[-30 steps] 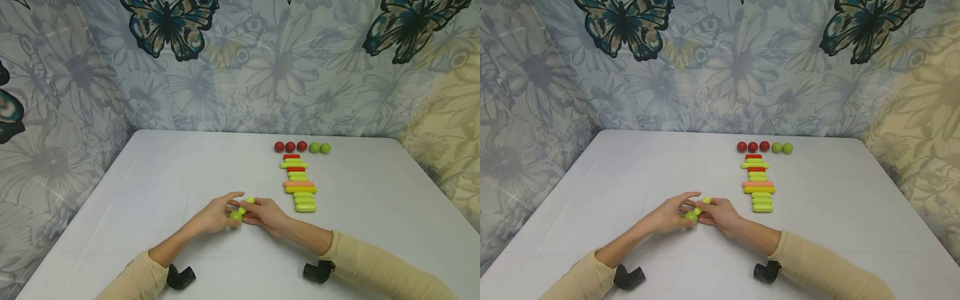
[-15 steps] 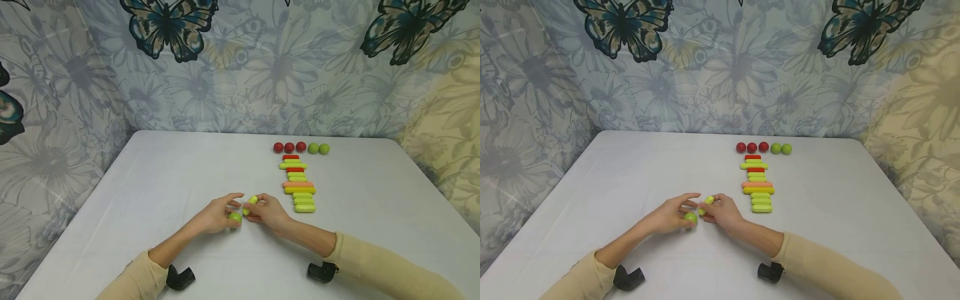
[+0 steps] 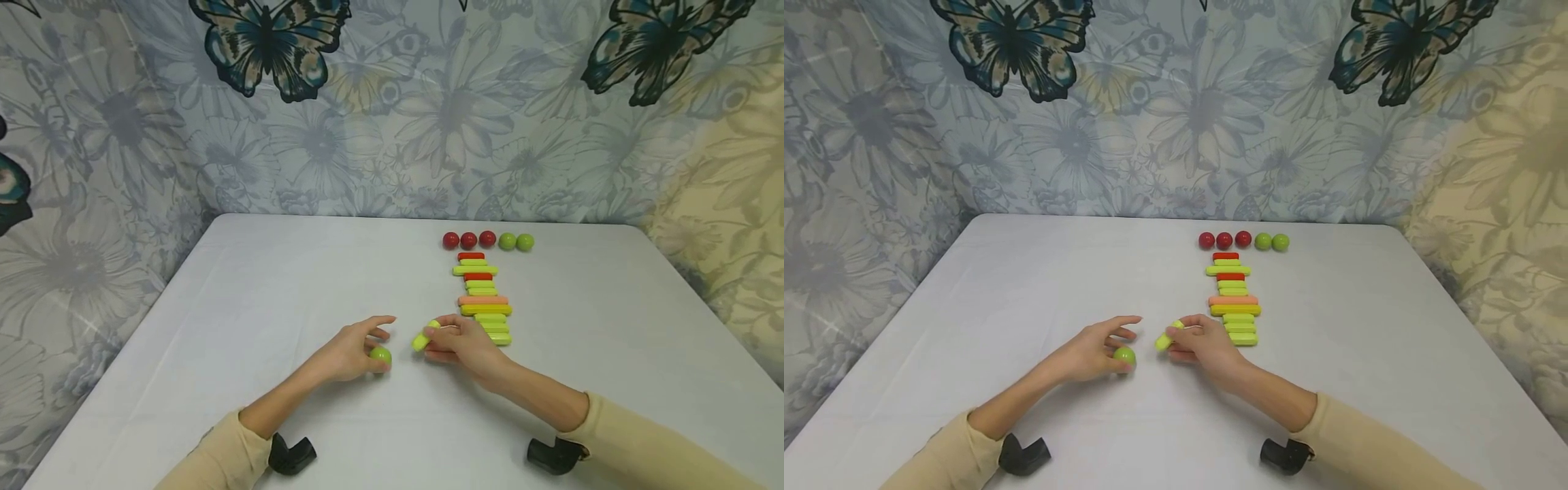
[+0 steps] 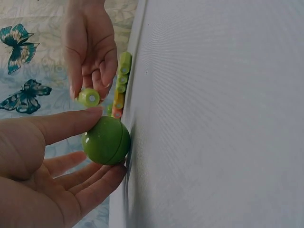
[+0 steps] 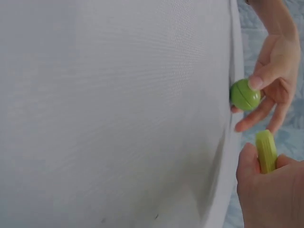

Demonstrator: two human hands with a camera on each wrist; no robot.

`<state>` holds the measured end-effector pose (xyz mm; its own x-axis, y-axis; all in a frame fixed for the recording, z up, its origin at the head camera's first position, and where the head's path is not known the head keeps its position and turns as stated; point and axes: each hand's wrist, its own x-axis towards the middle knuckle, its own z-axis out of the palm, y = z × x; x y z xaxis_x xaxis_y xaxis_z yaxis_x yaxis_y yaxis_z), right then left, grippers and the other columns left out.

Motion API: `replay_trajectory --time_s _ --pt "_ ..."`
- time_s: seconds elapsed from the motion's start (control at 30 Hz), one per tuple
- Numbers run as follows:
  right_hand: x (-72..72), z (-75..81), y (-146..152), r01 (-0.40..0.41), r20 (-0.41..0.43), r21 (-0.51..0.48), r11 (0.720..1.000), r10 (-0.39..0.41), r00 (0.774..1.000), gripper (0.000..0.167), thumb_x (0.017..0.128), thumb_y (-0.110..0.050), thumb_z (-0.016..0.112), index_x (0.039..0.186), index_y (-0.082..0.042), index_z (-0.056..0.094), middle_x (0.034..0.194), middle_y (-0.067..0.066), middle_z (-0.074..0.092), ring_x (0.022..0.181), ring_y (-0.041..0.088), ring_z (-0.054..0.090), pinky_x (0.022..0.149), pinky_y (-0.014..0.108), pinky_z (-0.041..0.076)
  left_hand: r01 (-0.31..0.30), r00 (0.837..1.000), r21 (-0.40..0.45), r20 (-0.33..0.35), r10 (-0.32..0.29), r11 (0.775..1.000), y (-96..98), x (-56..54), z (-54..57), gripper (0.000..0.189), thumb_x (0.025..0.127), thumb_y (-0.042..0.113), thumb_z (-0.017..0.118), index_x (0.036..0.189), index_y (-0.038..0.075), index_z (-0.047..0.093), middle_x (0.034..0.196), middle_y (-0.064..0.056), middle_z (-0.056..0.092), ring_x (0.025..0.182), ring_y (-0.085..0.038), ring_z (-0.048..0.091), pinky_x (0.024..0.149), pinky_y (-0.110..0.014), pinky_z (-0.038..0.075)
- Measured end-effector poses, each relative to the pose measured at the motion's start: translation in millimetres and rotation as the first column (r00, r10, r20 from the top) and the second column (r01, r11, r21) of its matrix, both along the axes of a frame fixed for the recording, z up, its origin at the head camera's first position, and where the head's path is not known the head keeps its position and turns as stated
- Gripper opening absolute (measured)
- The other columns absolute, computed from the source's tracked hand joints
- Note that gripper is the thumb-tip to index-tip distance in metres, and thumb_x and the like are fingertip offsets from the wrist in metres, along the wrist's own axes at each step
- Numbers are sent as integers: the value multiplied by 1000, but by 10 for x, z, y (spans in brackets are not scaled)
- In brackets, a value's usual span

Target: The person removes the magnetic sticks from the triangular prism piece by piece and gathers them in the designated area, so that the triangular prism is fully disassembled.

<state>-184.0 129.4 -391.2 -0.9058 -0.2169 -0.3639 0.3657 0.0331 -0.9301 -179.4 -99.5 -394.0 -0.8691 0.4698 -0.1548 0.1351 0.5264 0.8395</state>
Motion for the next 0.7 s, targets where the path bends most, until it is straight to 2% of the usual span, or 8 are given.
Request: replay_trajectory --time_s 0.2,0.47,0.7 --pt "59 9 197 10 33 -47 999 -9 999 46 92 -16 65 125 5 40 96 12 63 88 24 67 82 33 53 -2 1000 10 13 2 1000 -5 8 -8 73 80 5 76 144 12 41 127 -13 56 112 -32 57 78 -32 53" --pt "133 -22 451 26 30 -88 996 -23 999 52 96 -13 60 132 10 30 103 11 57 92 19 64 87 33 51 -4 1000 5 29 4 1000 -2 8 -10 73 82 6 75 145 13 39 128 -12 56 113 -31 57 81 -32 51" --pt "195 -41 665 26 51 -87 996 -21 998 49 95 -11 60 128 9 30 104 11 57 92 18 63 88 33 50 -1 1000 7 20 1 1000 1 9 7 72 81 5 76 144 12 40 127 -13 55 114 -33 56 81 -35 52"
